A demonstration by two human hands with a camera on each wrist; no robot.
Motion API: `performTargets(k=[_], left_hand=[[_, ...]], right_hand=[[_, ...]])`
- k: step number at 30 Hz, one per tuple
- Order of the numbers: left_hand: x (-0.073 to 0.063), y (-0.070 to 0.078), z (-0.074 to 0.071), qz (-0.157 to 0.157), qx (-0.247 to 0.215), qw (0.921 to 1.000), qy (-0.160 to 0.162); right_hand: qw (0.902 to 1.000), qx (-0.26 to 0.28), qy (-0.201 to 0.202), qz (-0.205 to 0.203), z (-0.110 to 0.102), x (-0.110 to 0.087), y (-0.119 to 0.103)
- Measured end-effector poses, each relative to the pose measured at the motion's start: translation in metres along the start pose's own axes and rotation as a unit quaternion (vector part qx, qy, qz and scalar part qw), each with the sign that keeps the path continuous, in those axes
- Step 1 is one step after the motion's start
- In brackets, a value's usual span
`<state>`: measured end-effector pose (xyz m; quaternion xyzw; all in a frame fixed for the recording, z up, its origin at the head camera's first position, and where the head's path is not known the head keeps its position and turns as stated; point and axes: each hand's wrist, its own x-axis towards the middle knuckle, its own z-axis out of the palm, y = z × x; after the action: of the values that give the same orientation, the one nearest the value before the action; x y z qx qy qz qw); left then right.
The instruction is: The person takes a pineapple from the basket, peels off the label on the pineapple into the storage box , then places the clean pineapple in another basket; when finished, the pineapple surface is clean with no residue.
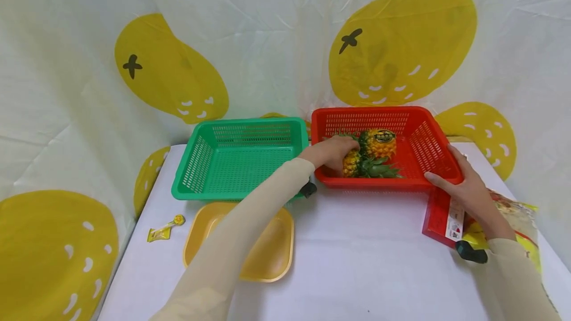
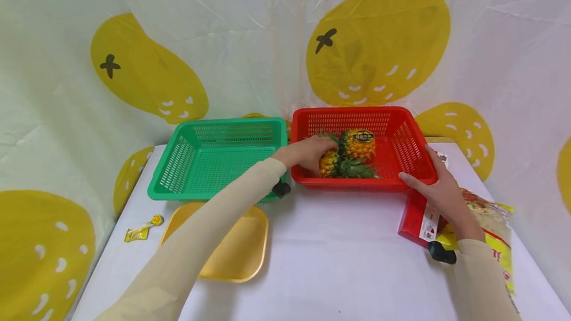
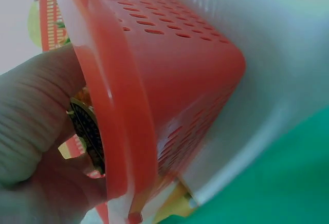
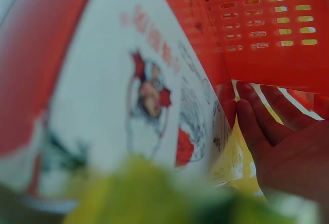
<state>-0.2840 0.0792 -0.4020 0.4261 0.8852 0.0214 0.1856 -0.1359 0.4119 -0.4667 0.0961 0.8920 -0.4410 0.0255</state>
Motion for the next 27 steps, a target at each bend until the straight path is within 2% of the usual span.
performTargets(k=[5,11,20,27], left_hand=[[0.0,-0.003,0.0,0.016,0.004,0.9998,0.008],[-0.008,-0.006,-0.003,0.032,0.0,0.9991,0.026],[-0.014,-0.008,-0.005,0.027,-0.012,0.9988,0.04],[-0.016,-0.006,-0.01,0.041,-0.029,0.9966,0.065]], right_hand=[[1.0,-0.003,0.002,-0.004,-0.001,0.001,-0.002],[0.9999,-0.006,0.005,-0.008,-0.003,0.001,-0.004],[1.0,-0.002,0.003,-0.005,-0.001,-0.001,-0.002],[1.0,0.0,0.001,-0.002,0.0,-0.001,0.002]])
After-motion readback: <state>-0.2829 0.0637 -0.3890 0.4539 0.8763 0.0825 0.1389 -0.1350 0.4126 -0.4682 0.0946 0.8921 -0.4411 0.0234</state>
